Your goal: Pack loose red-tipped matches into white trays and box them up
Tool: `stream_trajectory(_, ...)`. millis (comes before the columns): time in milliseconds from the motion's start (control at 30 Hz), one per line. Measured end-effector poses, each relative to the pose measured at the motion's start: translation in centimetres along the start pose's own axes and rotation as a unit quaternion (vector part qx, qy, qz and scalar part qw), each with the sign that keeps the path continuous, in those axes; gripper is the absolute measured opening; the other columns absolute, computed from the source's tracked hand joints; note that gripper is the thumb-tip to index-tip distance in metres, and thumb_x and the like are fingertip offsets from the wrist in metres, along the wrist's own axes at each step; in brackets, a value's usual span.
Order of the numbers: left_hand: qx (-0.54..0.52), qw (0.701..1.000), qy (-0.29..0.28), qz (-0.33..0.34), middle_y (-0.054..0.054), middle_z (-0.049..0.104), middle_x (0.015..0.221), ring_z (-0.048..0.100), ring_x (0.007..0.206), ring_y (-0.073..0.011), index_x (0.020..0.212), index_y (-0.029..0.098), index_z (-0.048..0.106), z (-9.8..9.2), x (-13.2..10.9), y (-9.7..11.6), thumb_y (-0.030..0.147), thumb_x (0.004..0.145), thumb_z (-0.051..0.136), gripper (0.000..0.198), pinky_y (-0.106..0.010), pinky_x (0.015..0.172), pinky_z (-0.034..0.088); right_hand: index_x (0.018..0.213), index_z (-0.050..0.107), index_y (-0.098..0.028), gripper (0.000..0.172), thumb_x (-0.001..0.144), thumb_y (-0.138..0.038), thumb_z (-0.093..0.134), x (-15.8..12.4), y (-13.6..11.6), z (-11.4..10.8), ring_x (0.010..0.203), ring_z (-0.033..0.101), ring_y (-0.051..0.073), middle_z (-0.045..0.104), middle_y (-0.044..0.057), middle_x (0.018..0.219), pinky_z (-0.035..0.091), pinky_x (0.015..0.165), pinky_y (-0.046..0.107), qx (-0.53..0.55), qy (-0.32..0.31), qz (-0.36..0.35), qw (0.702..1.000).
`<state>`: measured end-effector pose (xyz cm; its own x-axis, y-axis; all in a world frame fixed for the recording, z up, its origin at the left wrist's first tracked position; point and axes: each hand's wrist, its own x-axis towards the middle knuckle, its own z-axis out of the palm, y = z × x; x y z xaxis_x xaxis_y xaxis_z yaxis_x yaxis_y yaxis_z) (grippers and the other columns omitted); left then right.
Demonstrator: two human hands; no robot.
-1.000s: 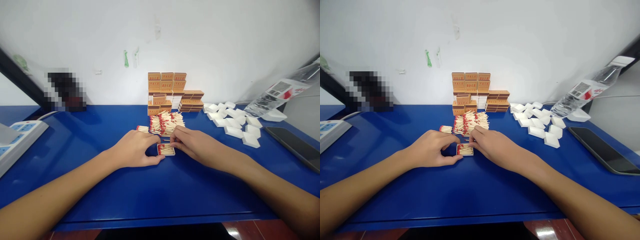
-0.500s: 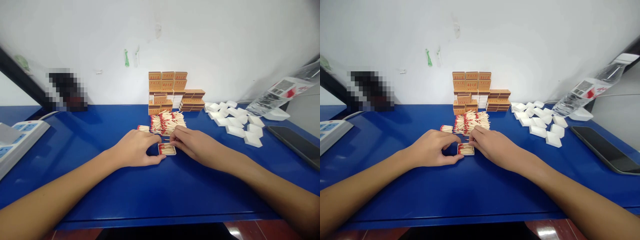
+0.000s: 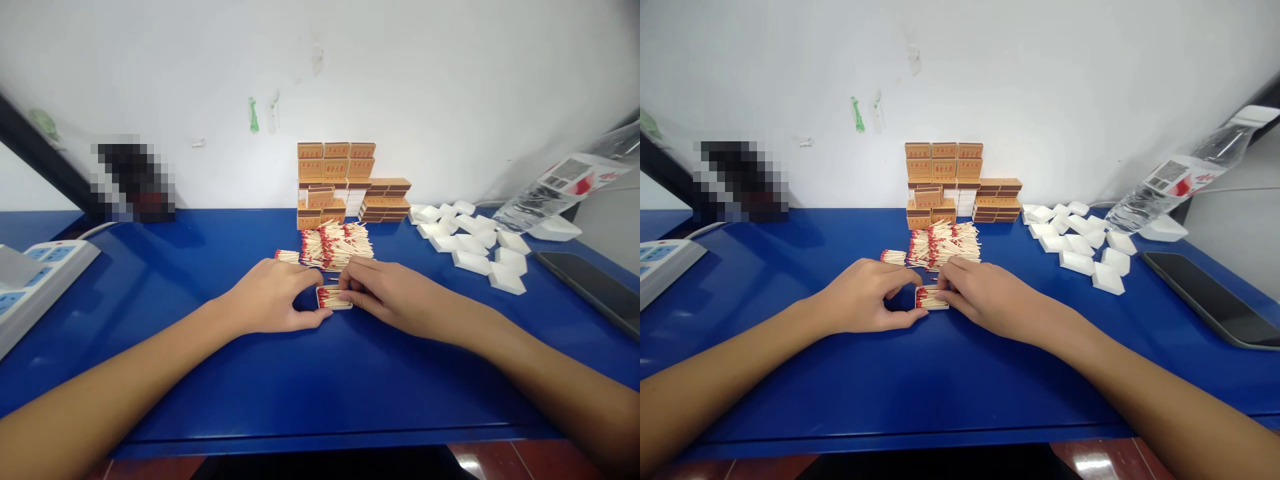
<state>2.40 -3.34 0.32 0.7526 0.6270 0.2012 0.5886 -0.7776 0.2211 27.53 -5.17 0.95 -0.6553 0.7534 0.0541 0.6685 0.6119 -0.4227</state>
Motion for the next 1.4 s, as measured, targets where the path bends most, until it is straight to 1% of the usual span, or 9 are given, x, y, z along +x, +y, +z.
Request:
stream_trajectory(167, 0.001, 1.000, -0.003, -0.002, -0.002, 0.072, 0.076, 0.065, 0.066, -0.0164, 0.099, 0.018, 0.074, 0.1, 0.1, 0.0, 0.052, 0.091, 0.066, 0.035, -0.028, 0.061, 0.042, 0.098, 0.060, -0.021, 0.017, 0.108, -0.028, 0.049, 0.1, 0.2, 0.0, 0.085, 0.063, 0.021, 0.070, 0.007, 0.100, 0.046, 0.075, 0.034, -0.002, 0.002, -0.010, 1.000)
stream_trajectory(367, -0.001, 1.000, 0.005, 0.007, 0.000, 0.071, 0.074, 0.064, 0.064, -0.0157, 0.099, 0.018, 0.074, 0.1, 0.0, -0.1, 0.051, 0.091, 0.067, 0.034, -0.028, 0.060, 0.041, 0.098, 0.063, -0.020, 0.014, 0.106, -0.024, 0.052, 0.2, 0.2, 0.4, 0.083, 0.063, 0.019, 0.070, 0.005, 0.095, 0.044, 0.073, 0.032, -0.005, 0.037, -0.019, 0.999)
stream_trajectory(533, 0.004, 1.000, 0.011, 0.017, 0.001, 0.069, 0.072, 0.062, 0.062, -0.0147, 0.097, 0.018, 0.072, 0.0, 0.0, 0.0, 0.048, 0.092, 0.068, 0.030, -0.027, 0.058, 0.040, 0.098, 0.063, -0.021, 0.006, 0.102, -0.021, 0.059, 0.3, 0.0, 1.1, 0.076, 0.059, 0.016, 0.066, 0.002, 0.088, 0.040, 0.068, 0.029, -0.006, 0.073, -0.012, 0.997)
stream_trajectory(667, 0.002, 1.000, 0.012, 0.017, 0.001, 0.070, 0.072, 0.062, 0.062, -0.0147, 0.099, 0.018, 0.073, -0.1, 0.0, -0.1, 0.047, 0.091, 0.069, 0.030, -0.027, 0.059, 0.040, 0.098, 0.062, -0.021, 0.004, 0.102, -0.020, 0.060, 0.1, 0.1, 0.8, 0.076, 0.058, 0.016, 0.065, 0.002, 0.089, 0.040, 0.068, 0.028, -0.010, 0.084, -0.017, 0.996)
stream_trajectory(1000, 0.000, 1.000, 0.013, 0.017, 0.001, 0.070, 0.073, 0.063, 0.063, -0.0150, 0.098, 0.019, 0.073, 0.1, 0.0, 0.0, 0.048, 0.092, 0.068, 0.031, -0.026, 0.059, 0.040, 0.090, 0.064, -0.020, 0.013, 0.102, -0.024, 0.061, 0.2, 0.2, 0.5, 0.074, 0.059, 0.016, 0.065, 0.004, 0.089, 0.041, 0.066, 0.029, -0.028, 0.082, -0.018, 0.996)
stream_trajectory(1100, 0.001, 1.000, 0.014, 0.018, 0.001, 0.070, 0.073, 0.063, 0.063, -0.0146, 0.097, 0.019, 0.072, 0.1, 0.0, 0.0, 0.048, 0.092, 0.068, 0.030, -0.027, 0.059, 0.040, 0.099, 0.067, -0.020, 0.008, 0.102, -0.022, 0.060, 0.1, 0.0, 0.5, 0.075, 0.059, 0.016, 0.065, 0.005, 0.094, 0.043, 0.067, 0.029, -0.017, 0.100, -0.035, 0.994)
stream_trajectory(1233, 0.009, 1.000, 0.016, 0.017, 0.001, 0.069, 0.072, 0.060, 0.060, -0.0141, 0.087, 0.017, 0.067, 0.1, 0.0, -0.1, 0.048, 0.091, 0.068, 0.031, -0.027, 0.057, 0.038, 0.120, 0.071, -0.024, 0.027, 0.104, -0.015, 0.051, -0.2, -0.2, 0.5, 0.083, 0.061, 0.017, 0.063, 0.006, 0.103, 0.047, 0.074, 0.029, 0.012, 0.078, -0.090, 0.993)
stream_trajectory(1300, 0.009, 1.000, 0.014, 0.019, 0.001, 0.069, 0.073, 0.061, 0.061, -0.0140, 0.085, 0.018, 0.066, 0.1, 0.1, -0.1, 0.047, 0.092, 0.067, 0.030, -0.027, 0.057, 0.038, 0.122, 0.072, -0.025, 0.032, 0.105, -0.013, 0.048, -0.3, -0.3, 0.6, 0.084, 0.060, 0.017, 0.061, 0.006, 0.101, 0.047, 0.075, 0.030, 0.012, 0.060, -0.102, 0.993)
stream_trajectory(1400, 0.007, 1.000, 0.013, 0.018, 0.001, 0.069, 0.073, 0.061, 0.062, -0.0140, 0.089, 0.018, 0.068, 0.0, 0.1, -0.1, 0.047, 0.092, 0.067, 0.029, -0.027, 0.058, 0.038, 0.119, 0.074, -0.024, 0.031, 0.103, -0.012, 0.049, -0.3, -0.3, 0.6, 0.081, 0.058, 0.017, 0.059, 0.006, 0.099, 0.046, 0.072, 0.030, 0.001, 0.056, -0.095, 0.994)
